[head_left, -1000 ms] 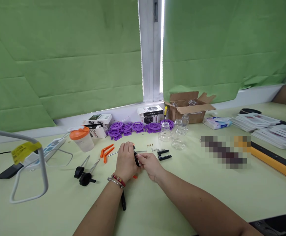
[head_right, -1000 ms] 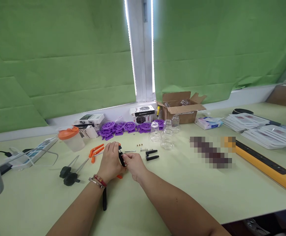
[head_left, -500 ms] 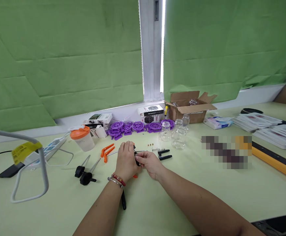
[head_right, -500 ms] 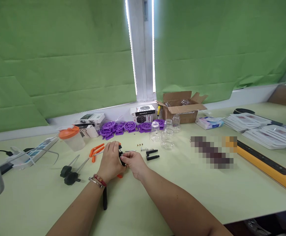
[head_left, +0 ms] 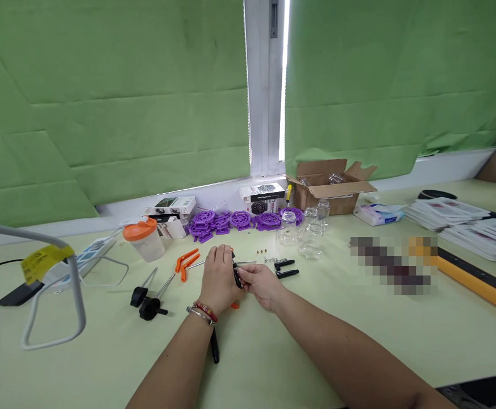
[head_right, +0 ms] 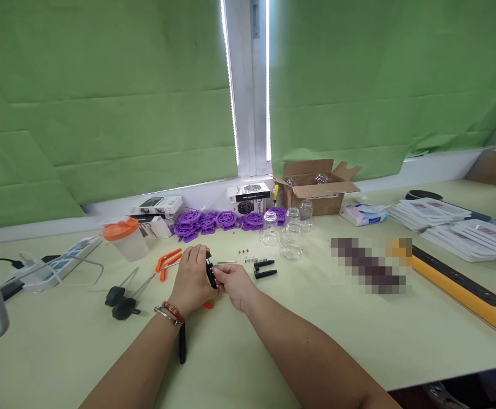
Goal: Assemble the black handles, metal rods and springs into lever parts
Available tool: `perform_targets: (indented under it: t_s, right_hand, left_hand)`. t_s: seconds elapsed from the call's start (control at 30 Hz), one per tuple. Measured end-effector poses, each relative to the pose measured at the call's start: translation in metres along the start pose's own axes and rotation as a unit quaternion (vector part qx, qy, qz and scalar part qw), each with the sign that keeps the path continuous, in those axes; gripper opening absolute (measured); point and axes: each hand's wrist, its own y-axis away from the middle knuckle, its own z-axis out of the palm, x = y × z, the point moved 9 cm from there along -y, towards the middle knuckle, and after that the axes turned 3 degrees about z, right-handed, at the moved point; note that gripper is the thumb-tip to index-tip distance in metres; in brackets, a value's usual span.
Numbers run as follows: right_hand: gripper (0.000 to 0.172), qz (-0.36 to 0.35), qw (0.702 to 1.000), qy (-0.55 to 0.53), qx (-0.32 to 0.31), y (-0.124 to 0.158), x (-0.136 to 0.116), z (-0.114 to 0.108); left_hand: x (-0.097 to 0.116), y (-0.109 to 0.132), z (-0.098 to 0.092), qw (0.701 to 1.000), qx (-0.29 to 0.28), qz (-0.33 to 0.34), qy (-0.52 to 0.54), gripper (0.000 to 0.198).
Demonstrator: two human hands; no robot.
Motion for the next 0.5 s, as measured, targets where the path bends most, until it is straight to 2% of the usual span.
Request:
perform_targets:
  t_s: [0.13,0.27,0.43,0.5]
  right_hand:
    - [0.036,-0.011,1.000,-0.003,0.013,0.0018,-0.0032,-0.0014]
    - [0.034,-0.006,1.000,-0.005,-0.026,0.0025,-0.0042,0.0057]
    - [0.036,-0.003,1.000,0.016,0.011,0.0016,-0.0034,0.0002]
    - [0.035,-0.008,1.000,0.013,0.005,0.0012,-0.0037,0.0012]
  left_hand:
    - [-0.0007,-0.0003,0.0000,1.000,-0.001,-0.003,0.004,0.063]
    - [-0.0005,-0.0006,-0.0005,1.000,-0.004,-0.001,0.000,0.061]
    - [-0.0005,0.0001,-0.0013,1.000,-0.005,-0.002,0.004,0.065]
    - [-0.0005,0.0004,-0.0013,1.000,-0.004,0.000,0.001,0.067]
